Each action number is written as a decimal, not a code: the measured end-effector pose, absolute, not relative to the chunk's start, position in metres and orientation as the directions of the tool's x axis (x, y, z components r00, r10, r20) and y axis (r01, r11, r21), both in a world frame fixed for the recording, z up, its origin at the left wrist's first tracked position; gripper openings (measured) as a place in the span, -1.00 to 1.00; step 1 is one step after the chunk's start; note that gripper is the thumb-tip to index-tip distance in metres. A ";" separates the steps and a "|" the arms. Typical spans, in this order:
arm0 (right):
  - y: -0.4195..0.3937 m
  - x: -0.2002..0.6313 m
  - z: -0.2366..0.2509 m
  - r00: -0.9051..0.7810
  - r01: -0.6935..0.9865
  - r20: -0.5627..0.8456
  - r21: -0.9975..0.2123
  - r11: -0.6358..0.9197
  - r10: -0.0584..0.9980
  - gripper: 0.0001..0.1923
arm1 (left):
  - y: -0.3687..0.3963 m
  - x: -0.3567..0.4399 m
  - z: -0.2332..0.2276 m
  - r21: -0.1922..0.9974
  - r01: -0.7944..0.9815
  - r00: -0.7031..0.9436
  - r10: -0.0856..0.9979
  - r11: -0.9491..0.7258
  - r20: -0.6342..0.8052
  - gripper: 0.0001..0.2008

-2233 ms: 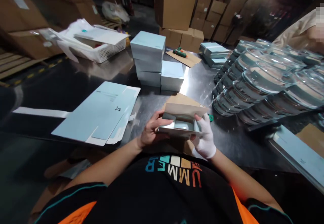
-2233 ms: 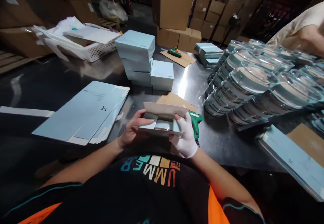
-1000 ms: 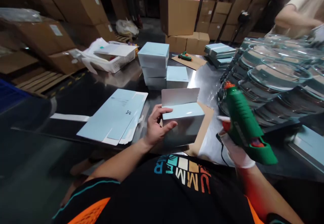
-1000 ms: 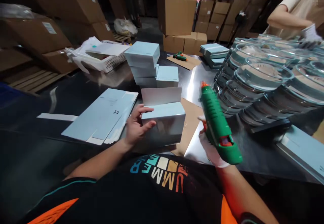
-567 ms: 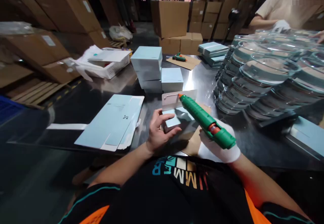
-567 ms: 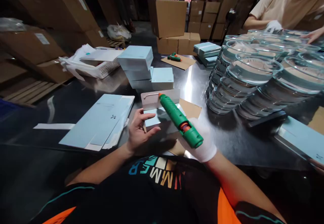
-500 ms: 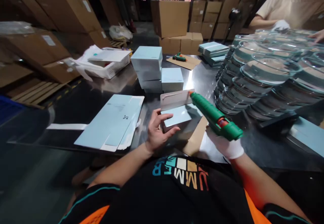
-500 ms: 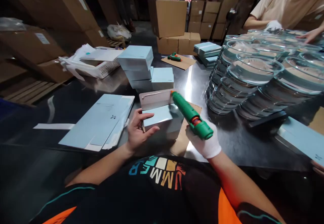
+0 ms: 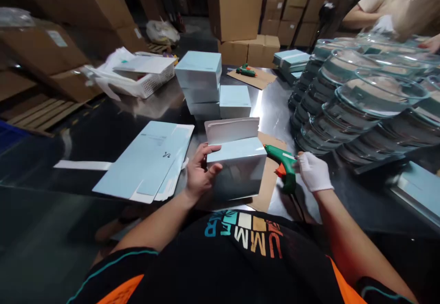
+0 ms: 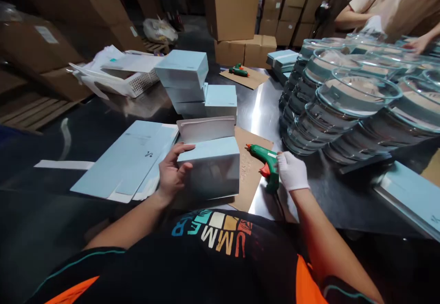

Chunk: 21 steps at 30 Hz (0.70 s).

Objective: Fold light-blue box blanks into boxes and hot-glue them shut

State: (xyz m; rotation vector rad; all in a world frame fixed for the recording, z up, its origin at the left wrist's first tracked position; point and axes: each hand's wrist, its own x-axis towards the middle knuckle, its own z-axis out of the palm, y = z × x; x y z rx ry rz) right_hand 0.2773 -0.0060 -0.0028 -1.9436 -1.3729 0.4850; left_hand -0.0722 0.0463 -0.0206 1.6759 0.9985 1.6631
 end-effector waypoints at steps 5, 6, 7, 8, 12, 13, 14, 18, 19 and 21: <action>0.020 0.200 0.022 0.031 0.201 0.214 -0.958 0.203 0.976 -0.16 | 0.051 -0.069 -0.031 0.802 0.063 0.081 0.804 -0.594 0.589 -0.27; 0.025 0.189 0.023 -0.028 0.179 0.223 -0.958 0.224 0.974 -0.18 | 0.052 -0.070 -0.033 0.789 0.051 0.110 0.789 -0.612 0.604 -0.32; 0.029 0.183 0.023 -0.071 0.182 0.226 -0.955 0.235 0.972 -0.19 | 0.054 -0.071 -0.035 0.771 0.038 0.135 0.768 -0.635 0.626 -0.37; 0.032 0.180 0.022 -0.104 0.195 0.231 -0.949 0.248 0.967 -0.18 | 0.056 -0.072 -0.036 0.751 0.024 0.146 0.745 -0.660 0.651 -0.45; 0.029 0.201 0.010 -0.278 0.274 0.349 -0.864 0.422 0.895 -0.07 | 0.065 -0.078 -0.037 0.652 -0.160 0.070 0.650 -0.741 0.757 -0.55; 0.027 0.207 0.008 -0.321 0.302 0.392 -0.820 0.486 0.862 -0.16 | 0.068 -0.080 -0.036 0.616 -0.202 0.065 0.617 -0.762 0.784 -0.50; 0.024 0.211 0.007 -0.359 0.324 0.432 -0.774 0.544 0.828 -0.30 | 0.070 -0.083 -0.033 0.581 -0.216 0.091 0.577 -0.784 0.812 -0.46; 0.010 0.206 0.007 -0.448 0.352 0.542 -0.624 0.698 0.711 -0.62 | 0.079 -0.096 -0.019 0.510 -0.117 0.392 0.432 -0.852 0.812 -0.66; 0.006 0.202 0.007 -0.452 0.350 0.561 -0.603 0.717 0.693 -0.57 | 0.079 -0.098 -0.015 0.510 -0.124 0.438 0.414 -0.851 0.798 -0.69; 0.000 0.194 0.009 -0.445 0.350 0.581 -0.587 0.730 0.681 -0.48 | 0.078 -0.101 -0.009 0.542 -0.143 0.476 0.423 -0.828 0.771 -0.73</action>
